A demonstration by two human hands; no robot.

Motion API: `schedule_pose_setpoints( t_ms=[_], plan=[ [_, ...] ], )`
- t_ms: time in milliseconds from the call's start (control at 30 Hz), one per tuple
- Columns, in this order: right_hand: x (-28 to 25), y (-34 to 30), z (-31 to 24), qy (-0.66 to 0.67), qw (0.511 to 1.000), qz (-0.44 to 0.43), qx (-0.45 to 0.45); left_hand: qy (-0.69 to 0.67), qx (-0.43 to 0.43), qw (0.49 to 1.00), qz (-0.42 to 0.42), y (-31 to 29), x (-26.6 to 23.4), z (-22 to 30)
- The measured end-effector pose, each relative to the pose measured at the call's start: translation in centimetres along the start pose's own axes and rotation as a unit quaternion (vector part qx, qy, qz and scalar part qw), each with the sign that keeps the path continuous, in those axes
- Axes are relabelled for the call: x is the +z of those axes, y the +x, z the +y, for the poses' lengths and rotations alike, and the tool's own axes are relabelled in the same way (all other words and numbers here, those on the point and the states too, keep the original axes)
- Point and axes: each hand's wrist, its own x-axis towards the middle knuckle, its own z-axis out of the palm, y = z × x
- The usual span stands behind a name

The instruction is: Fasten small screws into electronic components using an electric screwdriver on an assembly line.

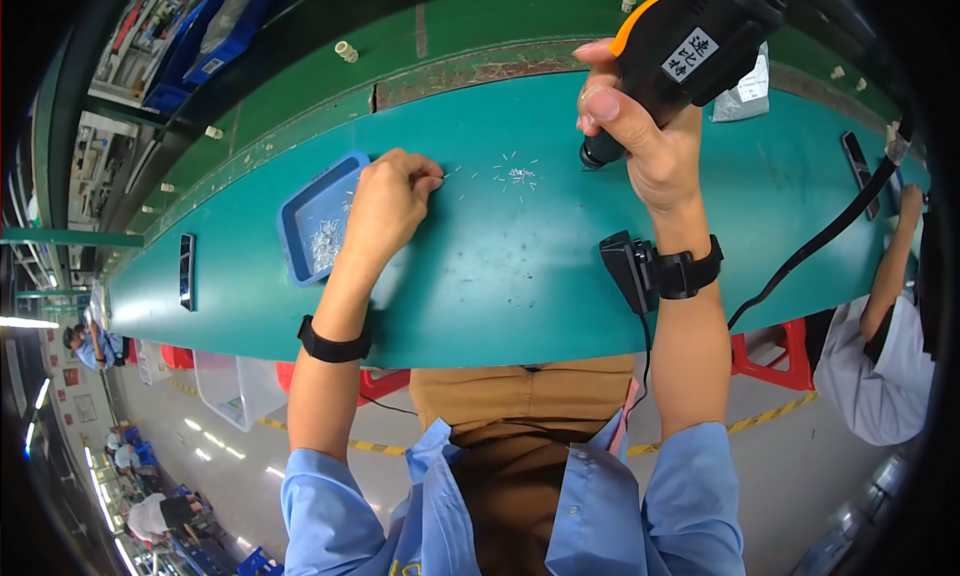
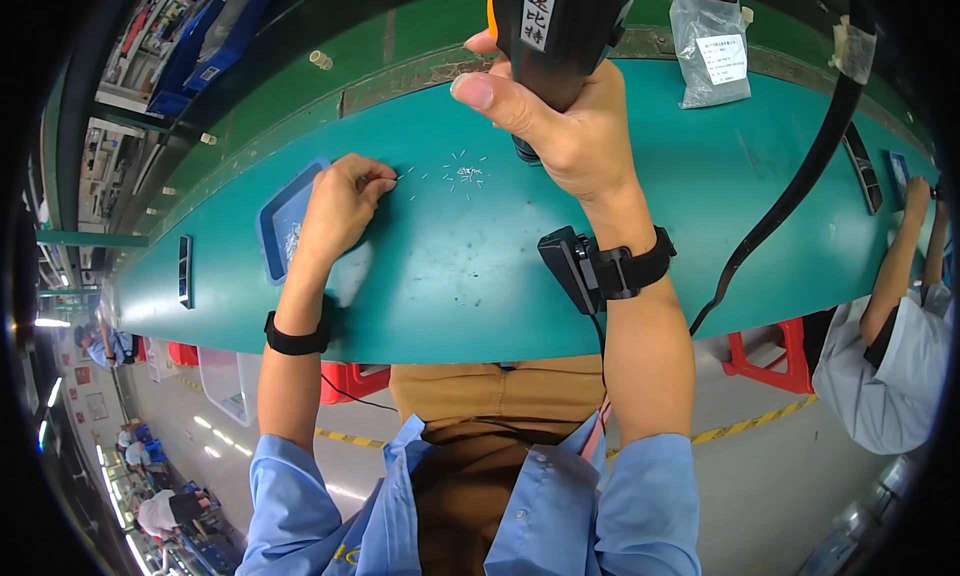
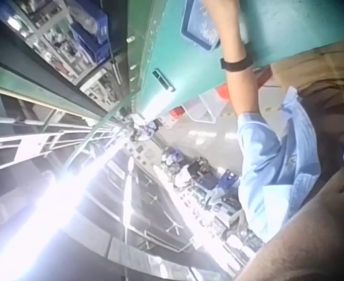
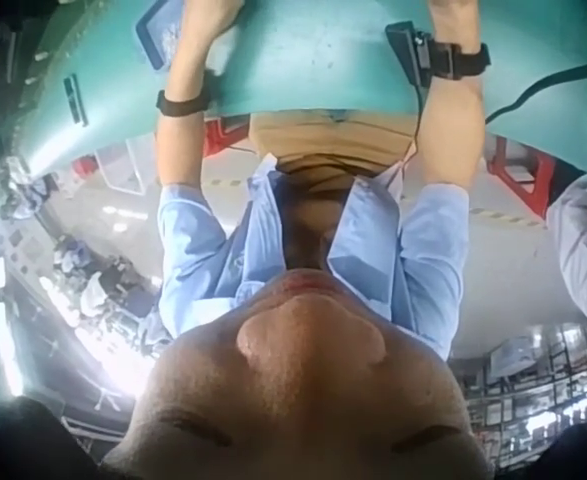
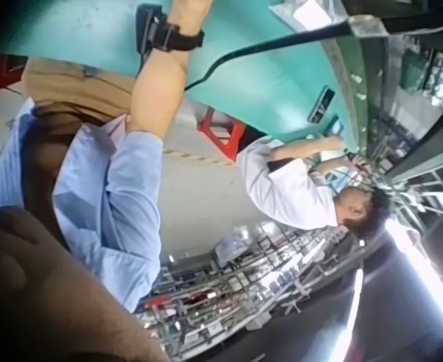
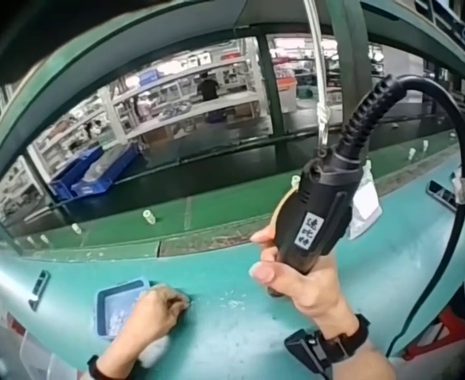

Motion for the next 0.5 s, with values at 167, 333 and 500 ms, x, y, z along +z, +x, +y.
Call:
schedule_pose_setpoints(
  t_ms=[167,333,500],
  plan=[
    [0.0,-0.2,-0.1,-0.006,1.000,0.006,0.012,0.038,-0.009,0.999,0.005,-0.8,-1.2,-0.7],
    [0.2,0.2,0.4,0.037,0.999,0.005,-0.016,0.033,-0.025,0.999,0.006,-1.2,-2.5,-2.4],
    [0.3,0.3,0.6,0.103,0.992,0.002,-0.068,-0.027,-0.005,0.999,0.026,-1.0,-3.4,-2.9]
  ],
)
